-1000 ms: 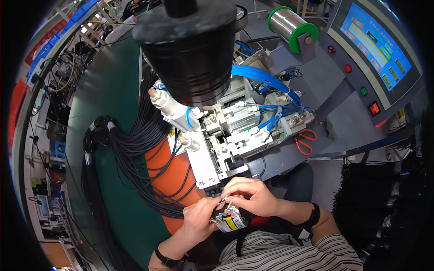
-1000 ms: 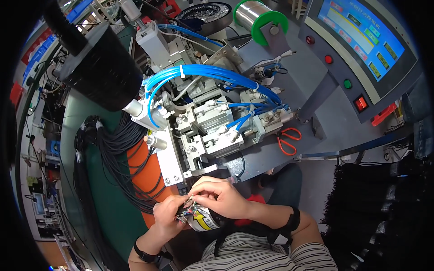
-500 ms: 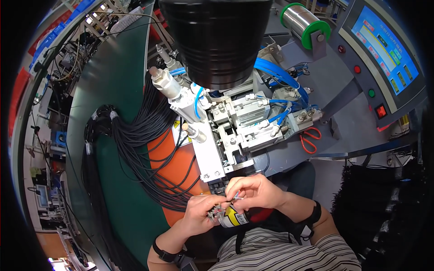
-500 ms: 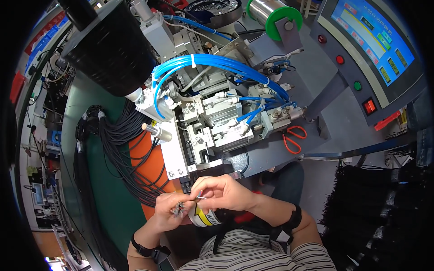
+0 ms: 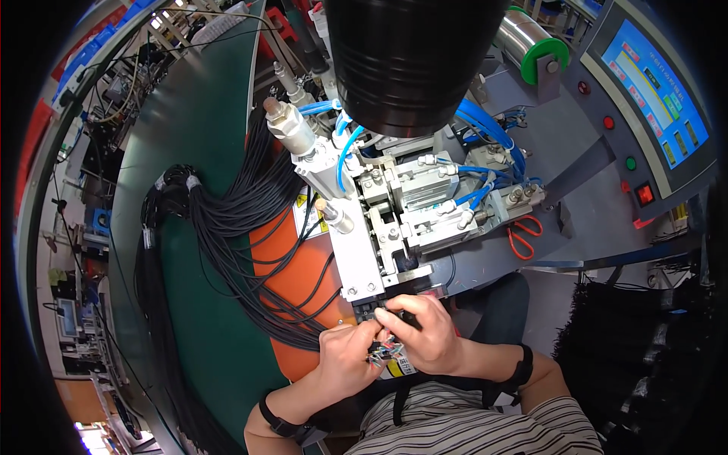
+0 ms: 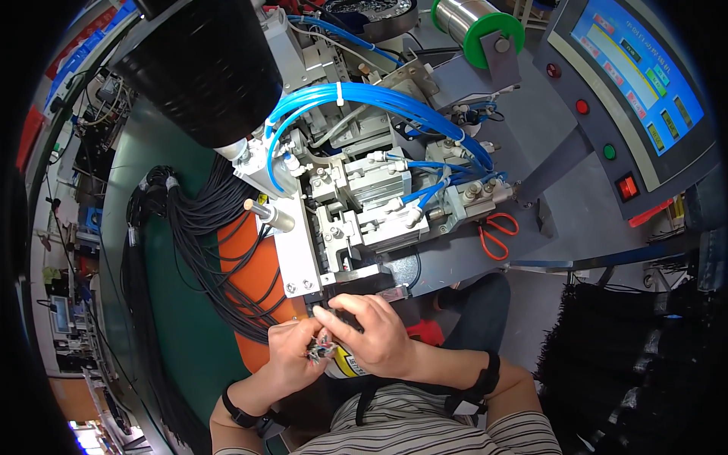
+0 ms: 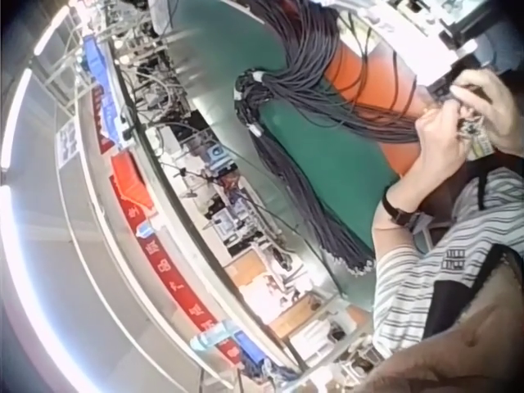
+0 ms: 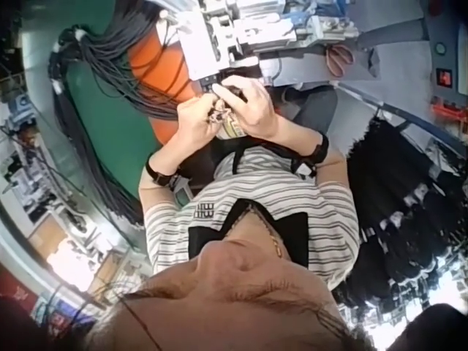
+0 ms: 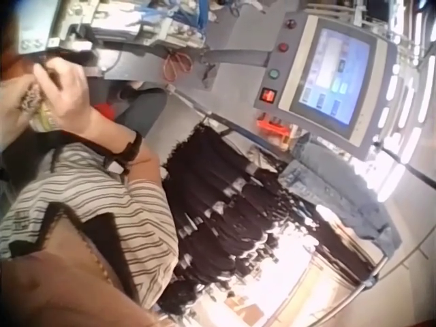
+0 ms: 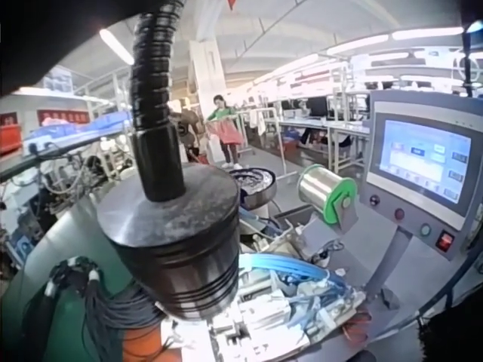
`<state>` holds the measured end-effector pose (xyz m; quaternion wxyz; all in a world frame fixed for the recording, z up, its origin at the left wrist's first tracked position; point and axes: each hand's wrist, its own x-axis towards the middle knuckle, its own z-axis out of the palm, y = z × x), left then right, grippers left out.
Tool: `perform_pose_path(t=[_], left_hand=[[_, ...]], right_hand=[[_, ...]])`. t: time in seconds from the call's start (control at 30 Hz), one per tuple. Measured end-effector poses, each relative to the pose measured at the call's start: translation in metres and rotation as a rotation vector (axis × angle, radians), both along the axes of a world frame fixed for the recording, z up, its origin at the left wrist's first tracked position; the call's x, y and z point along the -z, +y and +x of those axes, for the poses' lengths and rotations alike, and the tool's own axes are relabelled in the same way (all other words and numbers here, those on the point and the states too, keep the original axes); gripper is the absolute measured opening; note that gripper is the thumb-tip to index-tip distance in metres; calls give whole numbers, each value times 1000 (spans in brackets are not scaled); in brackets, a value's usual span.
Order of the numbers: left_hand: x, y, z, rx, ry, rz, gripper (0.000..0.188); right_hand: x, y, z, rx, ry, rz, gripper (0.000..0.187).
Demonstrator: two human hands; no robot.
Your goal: The person reaches into a bowl of metal components, picks one up, and inserts it into a machine. They then pick up a bundle of wires, separate the individual wire ends, and feed them into the machine.
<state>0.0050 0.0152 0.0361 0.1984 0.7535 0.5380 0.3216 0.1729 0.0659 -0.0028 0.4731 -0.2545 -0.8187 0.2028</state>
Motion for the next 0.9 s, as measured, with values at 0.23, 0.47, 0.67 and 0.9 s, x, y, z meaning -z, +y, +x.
perform_pose_path(t=[0.23,0.47,0.67,0.9], left_hand=[[3,3,1,37,58,64,28],[7,7,-3,103,-46,-9,30],[1,4,-2,155,40,-48,31],[-3,-2,2,28,318,11,48]], right_hand=[[8,16,20,-595,529,-1258,22],[11,26,26,-667,457,-1380,19],[4,34,28,-461,62,-770,12],[-8,27,16,-103,-264,-193,12]])
